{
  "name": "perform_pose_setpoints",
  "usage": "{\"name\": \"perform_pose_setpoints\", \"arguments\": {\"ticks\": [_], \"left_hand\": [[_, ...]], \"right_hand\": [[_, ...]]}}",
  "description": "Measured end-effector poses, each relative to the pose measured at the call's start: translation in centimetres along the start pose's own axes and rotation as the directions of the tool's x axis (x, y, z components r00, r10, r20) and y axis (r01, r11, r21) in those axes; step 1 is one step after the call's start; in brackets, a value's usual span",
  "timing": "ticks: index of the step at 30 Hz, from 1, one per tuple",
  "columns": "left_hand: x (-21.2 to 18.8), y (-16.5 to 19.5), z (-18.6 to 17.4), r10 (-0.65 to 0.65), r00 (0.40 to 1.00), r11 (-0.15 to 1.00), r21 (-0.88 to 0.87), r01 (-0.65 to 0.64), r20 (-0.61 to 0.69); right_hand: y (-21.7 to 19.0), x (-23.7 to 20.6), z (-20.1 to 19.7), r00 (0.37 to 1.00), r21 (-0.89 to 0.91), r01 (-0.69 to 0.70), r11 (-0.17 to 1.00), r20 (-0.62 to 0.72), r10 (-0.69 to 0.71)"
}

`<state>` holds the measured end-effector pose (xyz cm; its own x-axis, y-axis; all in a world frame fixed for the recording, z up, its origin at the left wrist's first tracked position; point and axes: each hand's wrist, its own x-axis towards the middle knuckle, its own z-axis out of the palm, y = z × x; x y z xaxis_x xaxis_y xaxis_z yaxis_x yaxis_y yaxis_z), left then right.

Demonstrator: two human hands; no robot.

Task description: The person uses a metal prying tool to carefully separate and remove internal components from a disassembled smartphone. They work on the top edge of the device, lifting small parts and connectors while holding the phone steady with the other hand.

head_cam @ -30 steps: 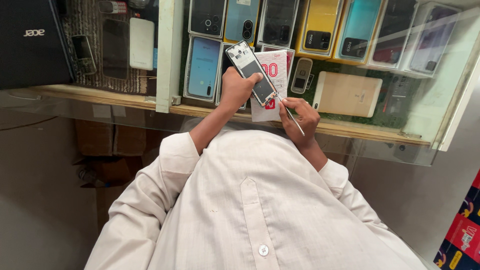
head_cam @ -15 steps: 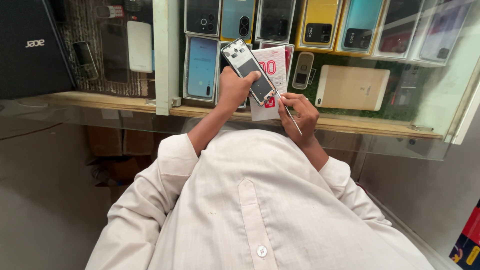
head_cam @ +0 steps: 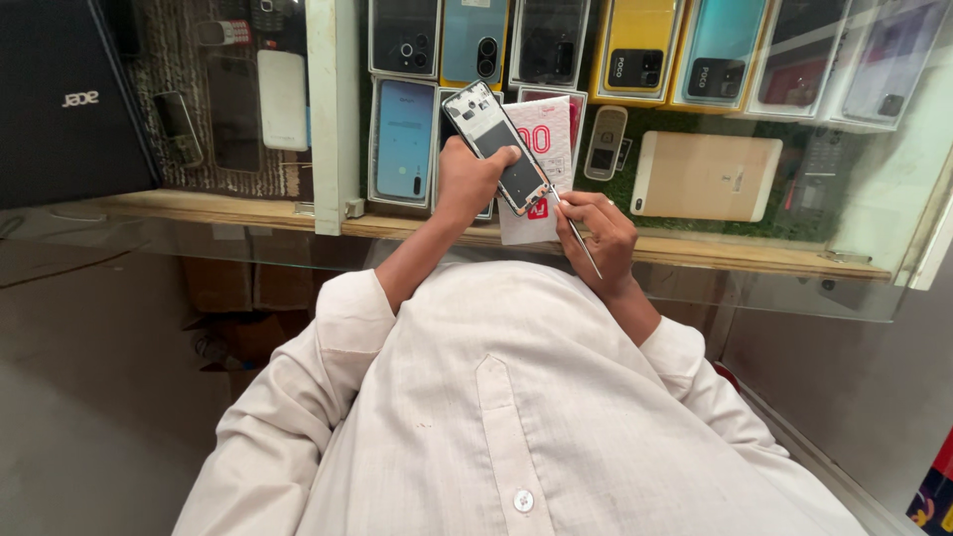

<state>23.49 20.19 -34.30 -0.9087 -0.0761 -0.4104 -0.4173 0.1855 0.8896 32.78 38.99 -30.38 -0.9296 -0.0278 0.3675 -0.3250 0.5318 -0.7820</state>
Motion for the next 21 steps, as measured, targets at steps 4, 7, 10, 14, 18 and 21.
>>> {"name": "perform_pose_setpoints", "arguments": {"ticks": [4, 7, 10, 14, 18, 21], "left_hand": [[-1.1, 0.0, -0.3, -0.013, 1.000, 1.000, 0.010, 0.013, 0.007], [-1.6, 0.1, -0.7, -0.049, 0.999, 0.998, -0.043, 0.050, 0.019], [-0.6, 0.3, -1.2, -0.074, 0.997, 0.996, -0.058, 0.074, 0.007], [0.8, -0.4, -1.9, -0.018, 1.000, 0.999, -0.043, 0.018, -0.013], [0.6, -0.6, -2.0, -0.004, 1.000, 0.998, -0.062, 0.003, -0.004], [1.0, 0.3, -2.0, -0.014, 1.000, 0.999, -0.038, 0.013, -0.009]], "right_hand": [[-0.4, -0.5, 0.4, 1.000, -0.029, -0.007, 1.000, 0.012, 0.007], [-1.2, -0.7, 0.5, 1.000, -0.017, -0.002, 1.000, 0.018, 0.003], [-1.3, 0.2, 1.0, 1.000, -0.025, 0.027, 0.999, 0.007, -0.027], [-1.1, 0.9, 2.1, 0.999, -0.019, 0.009, 1.000, 0.035, -0.009], [-1.2, 0.9, 2.2, 0.999, -0.039, 0.006, 0.999, 0.043, -0.004], [-1.2, 1.6, 1.7, 0.999, -0.049, 0.031, 0.998, 0.035, -0.029]]}}
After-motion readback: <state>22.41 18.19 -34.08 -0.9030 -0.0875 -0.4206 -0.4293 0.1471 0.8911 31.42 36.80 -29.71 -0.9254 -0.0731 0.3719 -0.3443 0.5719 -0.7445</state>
